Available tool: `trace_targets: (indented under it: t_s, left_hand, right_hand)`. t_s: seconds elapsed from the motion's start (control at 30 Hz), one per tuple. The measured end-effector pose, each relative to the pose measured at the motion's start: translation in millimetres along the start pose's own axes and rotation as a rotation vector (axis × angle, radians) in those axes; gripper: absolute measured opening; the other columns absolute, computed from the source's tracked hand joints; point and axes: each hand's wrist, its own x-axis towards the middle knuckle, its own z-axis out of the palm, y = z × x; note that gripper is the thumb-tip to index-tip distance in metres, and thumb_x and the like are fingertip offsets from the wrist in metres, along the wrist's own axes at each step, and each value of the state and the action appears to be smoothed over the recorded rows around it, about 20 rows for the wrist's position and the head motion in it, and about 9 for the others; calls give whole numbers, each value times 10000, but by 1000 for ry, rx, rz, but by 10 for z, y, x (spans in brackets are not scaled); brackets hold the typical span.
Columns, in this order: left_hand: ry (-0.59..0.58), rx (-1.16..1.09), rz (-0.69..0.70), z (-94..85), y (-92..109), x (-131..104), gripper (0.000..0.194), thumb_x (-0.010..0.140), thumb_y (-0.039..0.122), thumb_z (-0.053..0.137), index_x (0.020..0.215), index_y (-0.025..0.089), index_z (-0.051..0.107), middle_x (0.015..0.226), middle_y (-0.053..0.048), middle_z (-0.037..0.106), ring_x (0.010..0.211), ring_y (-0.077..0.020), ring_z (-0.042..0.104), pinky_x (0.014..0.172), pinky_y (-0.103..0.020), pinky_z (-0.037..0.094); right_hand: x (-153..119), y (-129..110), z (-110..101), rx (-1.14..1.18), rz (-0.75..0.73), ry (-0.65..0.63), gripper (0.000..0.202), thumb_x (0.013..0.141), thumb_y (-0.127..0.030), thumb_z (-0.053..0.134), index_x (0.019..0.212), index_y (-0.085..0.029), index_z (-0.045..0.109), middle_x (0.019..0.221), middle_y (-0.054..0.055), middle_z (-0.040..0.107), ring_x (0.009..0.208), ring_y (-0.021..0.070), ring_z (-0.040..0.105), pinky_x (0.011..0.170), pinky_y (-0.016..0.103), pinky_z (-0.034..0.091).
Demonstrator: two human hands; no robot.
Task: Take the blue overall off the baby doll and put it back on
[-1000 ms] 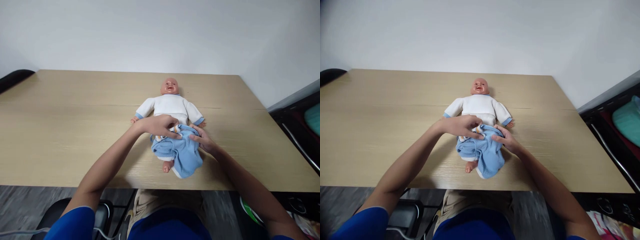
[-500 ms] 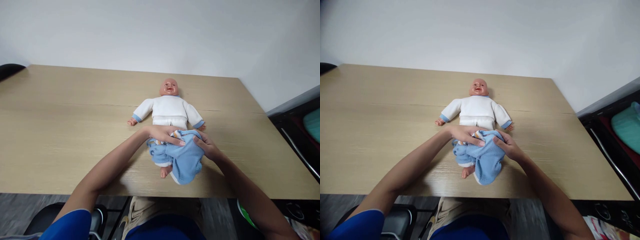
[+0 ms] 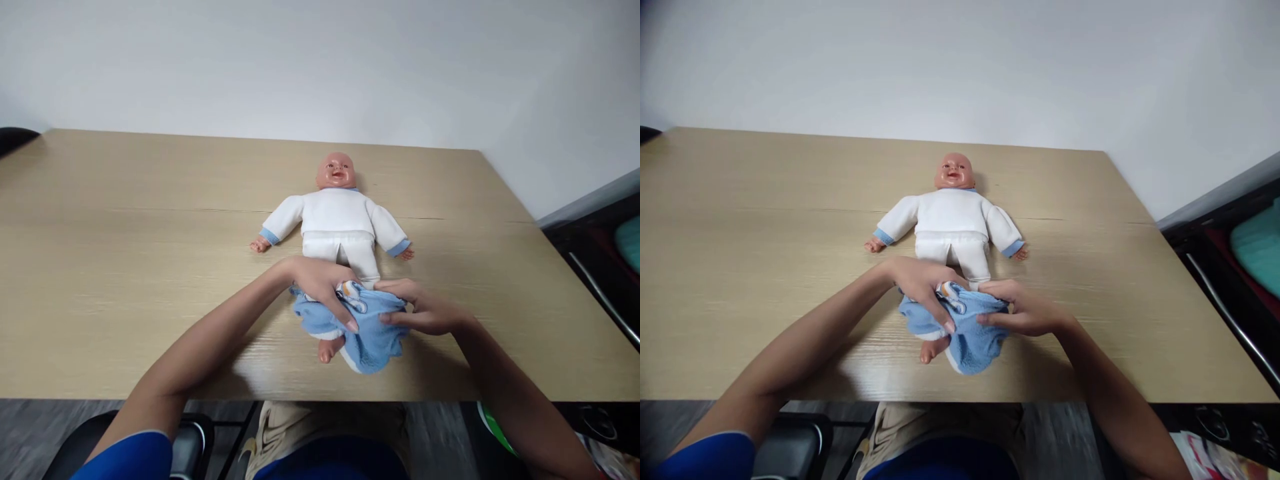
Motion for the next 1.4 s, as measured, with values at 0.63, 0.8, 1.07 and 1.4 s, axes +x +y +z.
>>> trace_targets:
  t_s: [0.63, 0.8, 1.07, 1.4]
  left_hand:
    - [60, -52, 119, -19, -32, 54, 467, 804, 579, 1059, 886, 201, 798, 816, -17, 778, 745, -218, 708, 674, -321, 643]
    - [111, -75, 142, 10, -116, 77, 447, 856, 566, 1017, 865, 168, 813, 814, -36, 796, 740, -194, 716, 668, -271, 634]
    - [201, -99, 199, -35, -226, 76, 524, 882, 646, 983, 1033, 158, 866, 1094, -102, 877, 1018, -260, 807, 1006, -372, 697]
    - [128, -46, 113, -33, -153, 53, 454, 683, 427, 1142, 910, 177, 838, 871, -15, 816, 790, -211, 749, 817, -316, 705]
  right_hand:
    - [-107, 314, 116, 593, 109, 234, 522, 908, -713, 964, 917, -232, 762, 775, -22, 633, 664, 141, 547, 634, 257, 517]
    - [-129, 345, 76, 624, 155, 214, 465, 997, -671, 899, 1160, -240, 840, 970, 13, 776, 859, 177, 708, 816, 269, 597]
    - [-112, 294, 132, 641, 175, -109, 812, 836, -702, 1009, 1451, -222, 784, 1177, 69, 832, 1035, 252, 807, 920, 337, 677]
    - [-84, 375, 263, 661, 207, 295, 562, 817, -778, 978, 956, -259, 814, 771, -18, 716, 637, 164, 605, 598, 290, 586]
